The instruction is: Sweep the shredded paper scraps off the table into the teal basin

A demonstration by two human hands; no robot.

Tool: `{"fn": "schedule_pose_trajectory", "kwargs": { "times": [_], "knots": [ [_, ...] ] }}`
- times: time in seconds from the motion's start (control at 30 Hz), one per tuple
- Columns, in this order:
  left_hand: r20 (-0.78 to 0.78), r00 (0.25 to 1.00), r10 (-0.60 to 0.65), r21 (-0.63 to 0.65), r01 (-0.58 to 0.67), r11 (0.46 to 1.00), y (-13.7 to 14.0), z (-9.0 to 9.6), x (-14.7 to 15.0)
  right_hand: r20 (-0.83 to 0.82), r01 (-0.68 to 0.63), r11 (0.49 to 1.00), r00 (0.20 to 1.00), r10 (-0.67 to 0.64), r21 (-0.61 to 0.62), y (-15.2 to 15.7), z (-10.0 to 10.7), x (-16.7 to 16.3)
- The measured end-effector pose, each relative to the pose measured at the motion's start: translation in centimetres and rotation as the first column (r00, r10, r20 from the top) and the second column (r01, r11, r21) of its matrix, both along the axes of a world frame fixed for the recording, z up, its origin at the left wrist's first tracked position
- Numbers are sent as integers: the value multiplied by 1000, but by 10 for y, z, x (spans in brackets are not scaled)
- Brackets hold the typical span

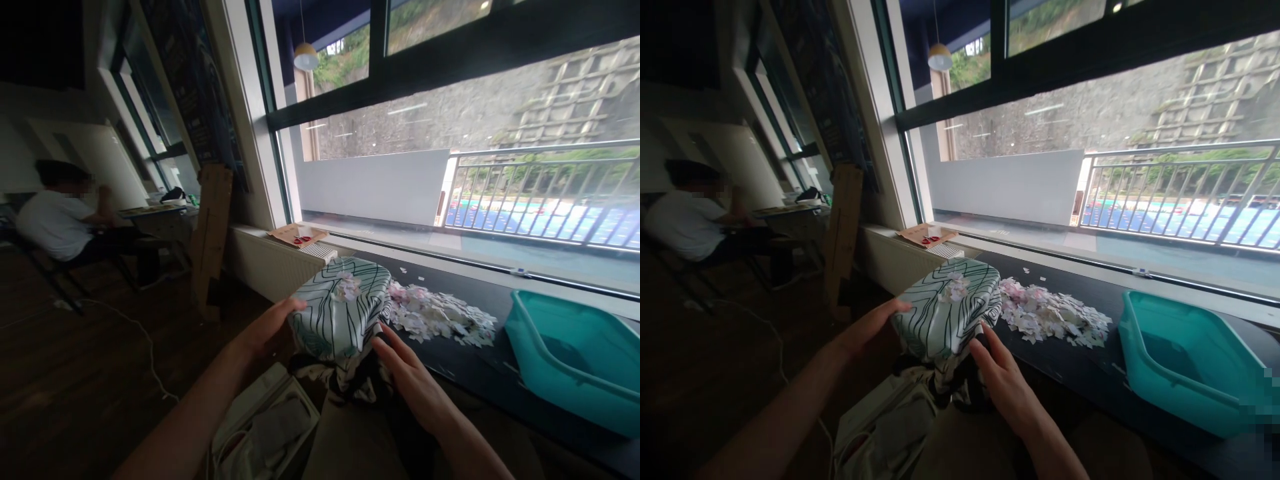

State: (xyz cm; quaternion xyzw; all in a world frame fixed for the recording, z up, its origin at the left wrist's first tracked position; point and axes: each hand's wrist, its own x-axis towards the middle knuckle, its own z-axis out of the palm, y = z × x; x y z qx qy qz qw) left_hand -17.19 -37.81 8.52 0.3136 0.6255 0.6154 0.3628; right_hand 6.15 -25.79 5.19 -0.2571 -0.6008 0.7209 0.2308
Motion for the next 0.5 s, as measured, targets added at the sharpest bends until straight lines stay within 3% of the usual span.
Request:
{"fn": "schedule_pose_trajectory", "kwargs": {
  "times": [0.13, 0.23, 0.4, 0.5],
  "knots": [
    [154, 988, -20, -83, 33, 996, -59, 1, 35, 66, -74, 997, 995, 76, -32, -24, -10, 18],
    [212, 977, 21, -120, 4, 993, -79, -12, 63, 136, -39, 999, 990, 44, -35, -33, -29, 21],
    [195, 981, -5, -220, 48, 974, -75, -65, 100, 89, -51, 966, 993, 76, -253, -29, -62, 30],
    [-38, 996, -83, -360, 64, 931, -64, -100, 107, 143, -20, 931, 987, 77, -366, -22, -86, 37]
  ]
}}
